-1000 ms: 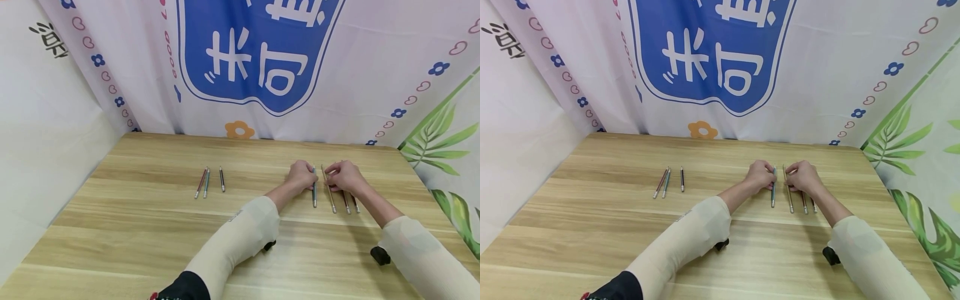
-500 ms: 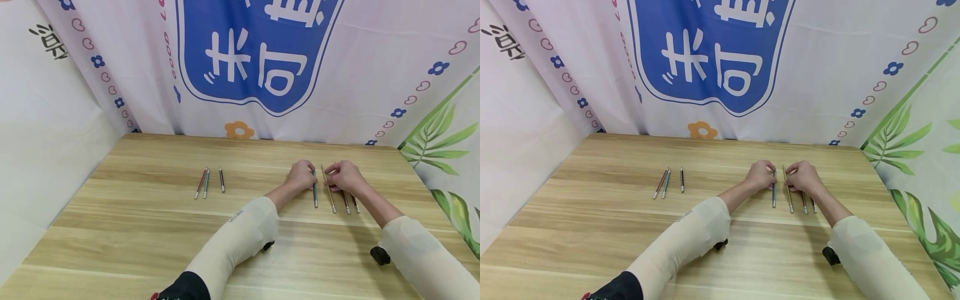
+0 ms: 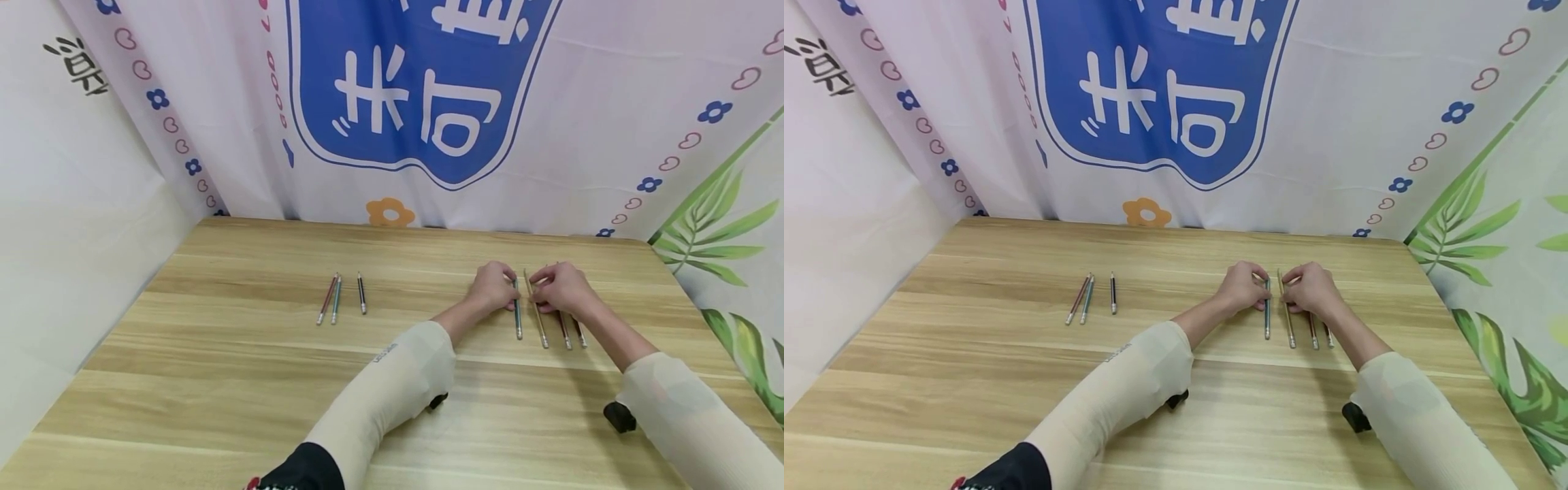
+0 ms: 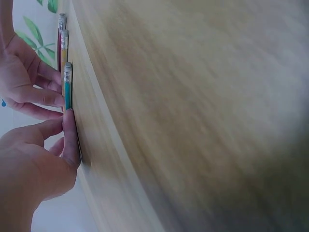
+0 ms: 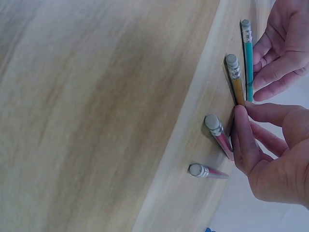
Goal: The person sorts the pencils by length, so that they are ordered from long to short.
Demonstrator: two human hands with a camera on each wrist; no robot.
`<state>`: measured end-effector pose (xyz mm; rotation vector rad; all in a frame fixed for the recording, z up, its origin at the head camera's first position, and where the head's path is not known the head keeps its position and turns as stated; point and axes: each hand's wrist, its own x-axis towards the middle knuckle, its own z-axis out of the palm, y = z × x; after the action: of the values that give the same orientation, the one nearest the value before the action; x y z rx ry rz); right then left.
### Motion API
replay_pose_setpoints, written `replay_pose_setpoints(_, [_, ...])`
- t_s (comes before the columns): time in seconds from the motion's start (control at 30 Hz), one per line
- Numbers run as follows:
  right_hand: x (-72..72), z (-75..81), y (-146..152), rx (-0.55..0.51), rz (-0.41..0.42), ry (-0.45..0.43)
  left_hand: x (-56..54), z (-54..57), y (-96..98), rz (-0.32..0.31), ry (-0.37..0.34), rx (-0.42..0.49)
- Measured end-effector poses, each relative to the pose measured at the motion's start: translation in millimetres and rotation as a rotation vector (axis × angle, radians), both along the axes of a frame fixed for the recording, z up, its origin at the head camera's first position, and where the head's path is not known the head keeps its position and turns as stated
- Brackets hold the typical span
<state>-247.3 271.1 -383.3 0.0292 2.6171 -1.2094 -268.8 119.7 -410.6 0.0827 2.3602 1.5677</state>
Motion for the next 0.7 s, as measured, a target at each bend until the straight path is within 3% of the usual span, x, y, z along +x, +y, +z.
replay_pose_setpoints(0.33, [0.2, 0.3, -0.5, -0.009, 0.0, -0.005, 0.2, 0.3, -2.0, 0.013, -0.013, 0.031])
replay_pose_setpoints(0.53, [-0.4, -1.1, -1.4, 0.004, -0.004, -0.002, 5.7, 2.5, -9.0, 0.016, -0.04, 0.139])
replay_pose_setpoints(0.7, [-0.5, -1.8, -1.6, 0.018, 0.004, 0.009, 8.5, 4.4, -19.2, -0.016, -0.06, 0.232])
